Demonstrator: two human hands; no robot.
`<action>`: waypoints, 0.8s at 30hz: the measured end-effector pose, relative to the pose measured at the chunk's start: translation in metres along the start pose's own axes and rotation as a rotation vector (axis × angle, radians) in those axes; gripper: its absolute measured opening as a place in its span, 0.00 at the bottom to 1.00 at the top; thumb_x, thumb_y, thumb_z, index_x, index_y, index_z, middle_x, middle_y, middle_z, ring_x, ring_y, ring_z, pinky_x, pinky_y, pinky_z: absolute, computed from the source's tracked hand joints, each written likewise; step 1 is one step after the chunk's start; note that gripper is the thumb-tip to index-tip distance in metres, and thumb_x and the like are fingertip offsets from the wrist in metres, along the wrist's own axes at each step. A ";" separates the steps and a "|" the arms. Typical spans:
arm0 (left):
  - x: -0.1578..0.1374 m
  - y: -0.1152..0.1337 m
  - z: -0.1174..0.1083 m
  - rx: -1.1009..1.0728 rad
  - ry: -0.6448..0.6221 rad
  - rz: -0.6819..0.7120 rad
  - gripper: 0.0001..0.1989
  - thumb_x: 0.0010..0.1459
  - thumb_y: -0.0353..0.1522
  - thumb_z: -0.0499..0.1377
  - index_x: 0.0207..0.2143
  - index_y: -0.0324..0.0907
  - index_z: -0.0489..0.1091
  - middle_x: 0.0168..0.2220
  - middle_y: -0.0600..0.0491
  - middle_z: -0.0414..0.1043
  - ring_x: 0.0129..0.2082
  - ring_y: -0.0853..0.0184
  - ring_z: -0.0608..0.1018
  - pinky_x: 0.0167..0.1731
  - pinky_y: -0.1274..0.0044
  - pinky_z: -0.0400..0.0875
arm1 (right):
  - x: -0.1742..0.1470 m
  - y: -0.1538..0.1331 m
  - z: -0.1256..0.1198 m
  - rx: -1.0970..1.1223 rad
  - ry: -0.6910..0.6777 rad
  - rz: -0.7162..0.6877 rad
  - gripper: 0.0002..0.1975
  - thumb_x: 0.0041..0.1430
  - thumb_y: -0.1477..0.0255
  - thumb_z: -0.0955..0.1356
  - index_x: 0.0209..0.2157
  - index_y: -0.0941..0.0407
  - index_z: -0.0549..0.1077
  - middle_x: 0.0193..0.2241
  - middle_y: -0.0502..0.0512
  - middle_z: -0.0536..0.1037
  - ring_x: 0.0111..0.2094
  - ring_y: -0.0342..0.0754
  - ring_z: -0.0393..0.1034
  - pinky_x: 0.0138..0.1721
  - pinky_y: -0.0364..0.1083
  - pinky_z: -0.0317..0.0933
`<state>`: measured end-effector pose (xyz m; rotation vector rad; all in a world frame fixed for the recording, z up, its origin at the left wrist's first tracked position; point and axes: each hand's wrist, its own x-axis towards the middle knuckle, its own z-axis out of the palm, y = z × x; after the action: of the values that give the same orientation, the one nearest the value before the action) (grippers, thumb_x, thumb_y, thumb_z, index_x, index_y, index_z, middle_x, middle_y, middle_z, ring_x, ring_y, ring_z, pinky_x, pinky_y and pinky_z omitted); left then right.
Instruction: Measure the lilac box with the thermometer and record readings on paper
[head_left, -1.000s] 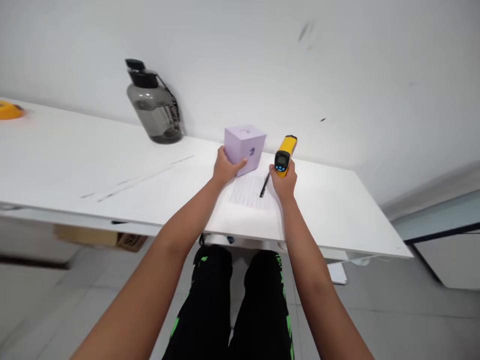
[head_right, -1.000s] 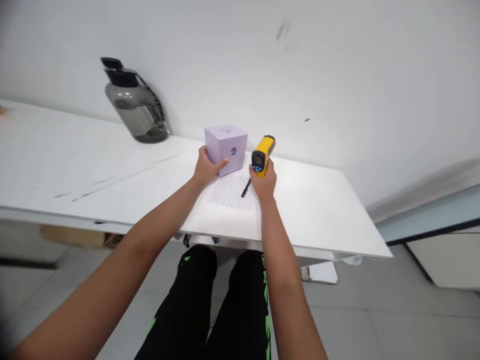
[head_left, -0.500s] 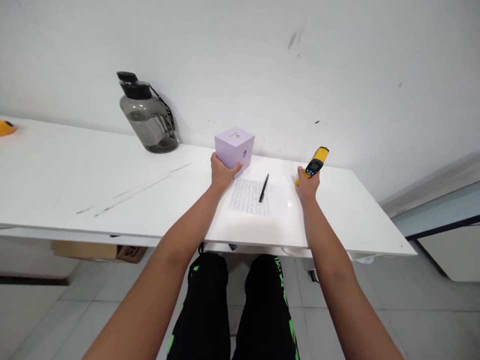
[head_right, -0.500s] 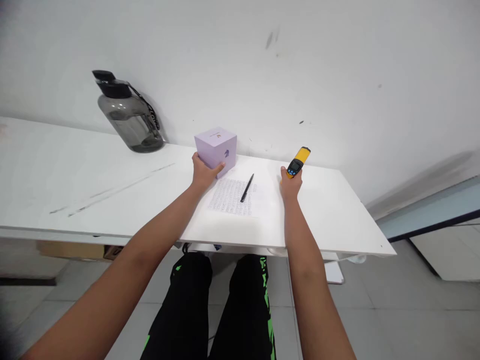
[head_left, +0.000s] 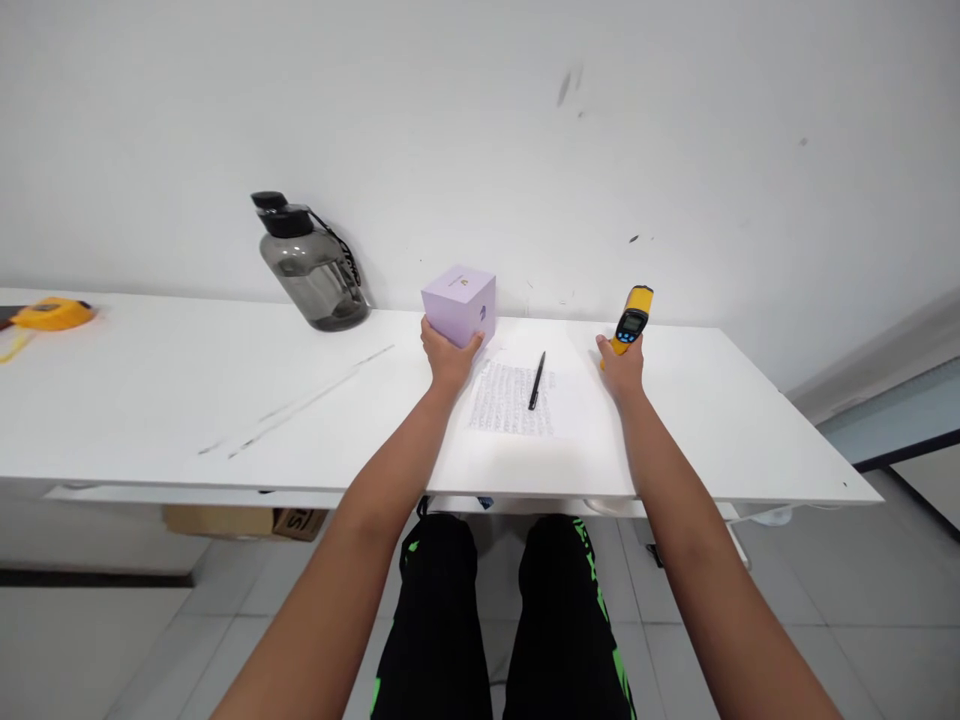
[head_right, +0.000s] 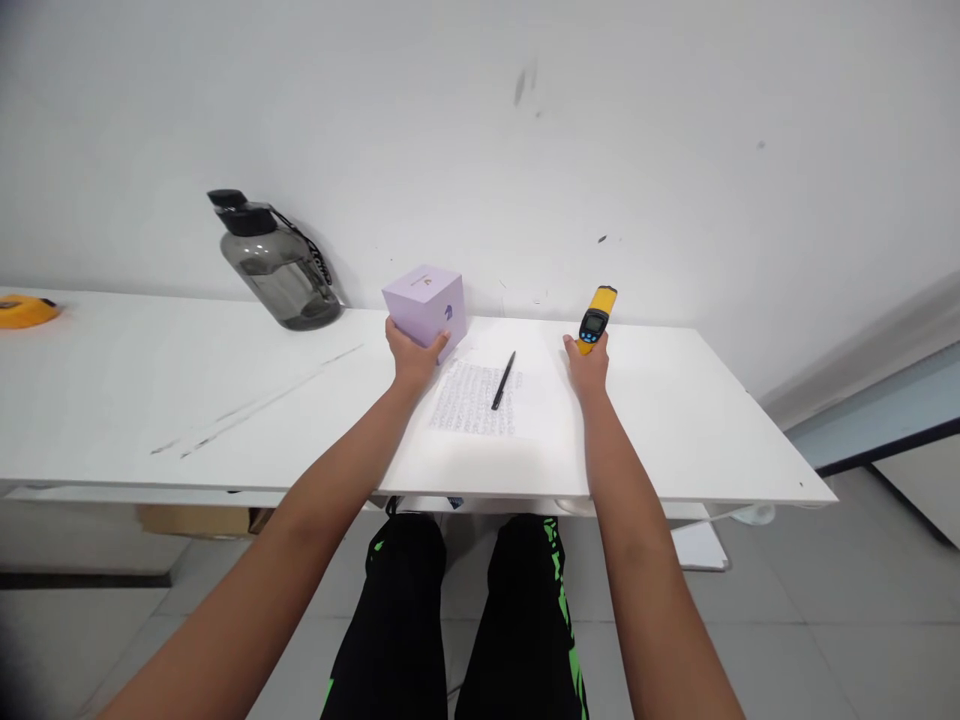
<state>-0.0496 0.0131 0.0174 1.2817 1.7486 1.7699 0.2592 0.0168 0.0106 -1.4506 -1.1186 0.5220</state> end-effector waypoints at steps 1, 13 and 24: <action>0.000 0.000 0.000 0.006 -0.001 -0.001 0.52 0.43 0.34 0.75 0.65 0.44 0.49 0.66 0.36 0.54 0.69 0.49 0.59 0.68 0.59 0.54 | 0.002 0.002 0.000 -0.001 0.002 -0.009 0.31 0.51 0.55 0.72 0.54 0.50 0.63 0.44 0.56 0.74 0.43 0.51 0.70 0.50 0.55 0.65; -0.002 0.006 -0.002 -0.007 -0.024 -0.033 0.52 0.44 0.34 0.74 0.66 0.45 0.48 0.67 0.38 0.53 0.69 0.50 0.59 0.68 0.59 0.54 | -0.040 -0.033 0.001 -0.526 0.239 -0.751 0.30 0.67 0.57 0.60 0.64 0.57 0.62 0.64 0.74 0.60 0.68 0.71 0.52 0.64 0.72 0.48; -0.001 0.005 0.000 0.019 -0.025 -0.041 0.52 0.44 0.36 0.74 0.65 0.46 0.47 0.66 0.38 0.54 0.68 0.47 0.59 0.67 0.56 0.55 | -0.048 -0.019 0.029 -0.792 -0.588 -0.781 0.16 0.67 0.72 0.63 0.49 0.53 0.81 0.64 0.61 0.70 0.69 0.66 0.54 0.65 0.66 0.53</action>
<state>-0.0479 0.0114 0.0214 1.2614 1.7688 1.7117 0.2074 -0.0122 0.0088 -1.3505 -2.4063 -0.1066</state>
